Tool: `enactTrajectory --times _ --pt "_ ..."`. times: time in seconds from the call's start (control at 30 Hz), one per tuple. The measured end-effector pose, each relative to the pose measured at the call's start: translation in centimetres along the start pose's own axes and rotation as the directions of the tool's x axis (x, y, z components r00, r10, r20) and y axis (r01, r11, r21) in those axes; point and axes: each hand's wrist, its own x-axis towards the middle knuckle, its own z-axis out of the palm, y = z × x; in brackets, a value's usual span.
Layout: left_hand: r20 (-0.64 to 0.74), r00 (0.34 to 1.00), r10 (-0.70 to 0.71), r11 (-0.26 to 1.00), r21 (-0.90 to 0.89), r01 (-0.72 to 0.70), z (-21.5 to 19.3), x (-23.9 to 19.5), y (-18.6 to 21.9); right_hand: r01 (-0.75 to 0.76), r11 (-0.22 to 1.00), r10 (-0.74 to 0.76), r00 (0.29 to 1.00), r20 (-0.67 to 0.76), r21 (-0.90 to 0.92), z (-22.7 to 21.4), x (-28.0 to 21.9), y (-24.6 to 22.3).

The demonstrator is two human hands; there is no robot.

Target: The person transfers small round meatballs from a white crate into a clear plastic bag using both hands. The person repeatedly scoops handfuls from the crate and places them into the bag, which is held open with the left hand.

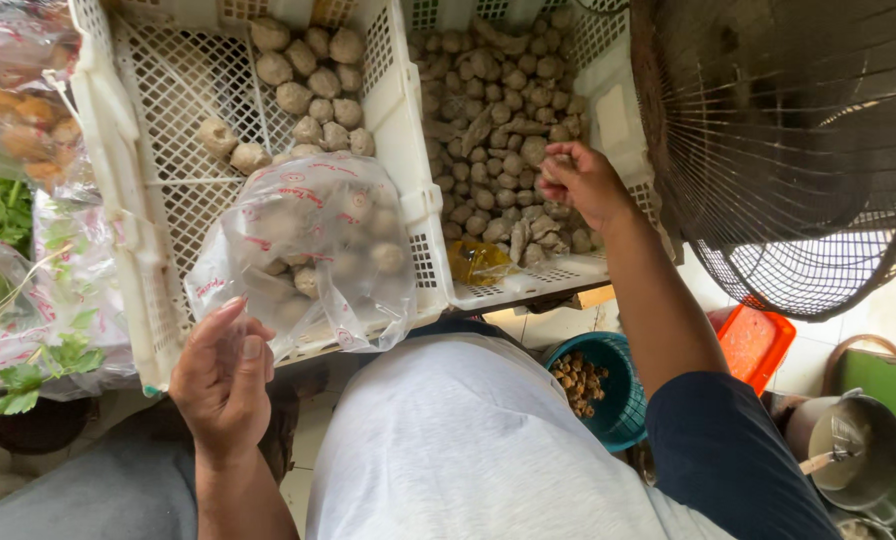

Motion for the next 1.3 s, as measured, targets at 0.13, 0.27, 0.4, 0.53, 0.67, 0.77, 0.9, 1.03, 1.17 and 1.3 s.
enactTrajectory --times 0.13,0.27,0.4,0.53,0.67,0.77,0.9,1.03,1.17,1.3 --pt "0.003 1.000 -0.014 0.999 -0.045 0.015 0.2 0.1 0.1 0.013 0.898 -0.058 0.994 -0.091 -0.439 -0.3 0.0 -1.2" --pt "0.000 0.999 -0.041 0.997 -0.067 0.041 0.1 0.1 0.0 0.032 0.507 0.017 0.999 0.047 -0.861 0.5 -0.4 -2.2" --pt "0.007 0.999 -0.049 0.995 -0.087 0.049 0.1 0.2 -0.1 0.183 0.091 0.189 0.962 0.198 -0.979 3.9 0.6 -1.3" --pt "0.000 1.000 -0.026 0.999 -0.027 0.026 0.1 0.2 0.1 0.237 -0.049 0.154 0.962 0.227 -0.970 5.1 4.5 -0.9" --pt "-0.004 0.999 -0.050 0.996 -0.073 0.050 0.1 0.0 0.0 0.348 0.368 -0.288 0.924 0.250 -0.862 2.5 8.5 -2.4" --pt "-0.010 0.999 -0.044 0.996 -0.080 0.043 -0.1 0.0 -0.1 0.391 0.465 -0.597 0.801 0.045 -0.794 0.4 9.0 -3.7" --pt "-0.019 0.998 -0.054 0.993 -0.104 0.052 -0.2 -0.2 -0.3 0.174 0.534 -0.389 0.919 -0.057 -0.828 -0.5 6.0 -3.9" --pt "-0.014 0.999 -0.048 0.995 -0.090 0.047 -0.4 -0.3 -0.3 0.101 0.355 -0.115 0.991 0.064 -0.929 0.0 2.4 -3.4" --pt "-0.021 0.999 -0.048 0.995 -0.084 0.046 -0.3 -0.3 -0.4 0.367 0.297 0.077 0.911 0.405 -0.882 1.9 0.0 -1.8" --pt "-0.011 0.999 -0.043 0.997 -0.061 0.043 -0.3 -0.1 -0.4 0.197 0.170 0.118 0.969 0.218 -0.966 4.5 0.8 -0.2"
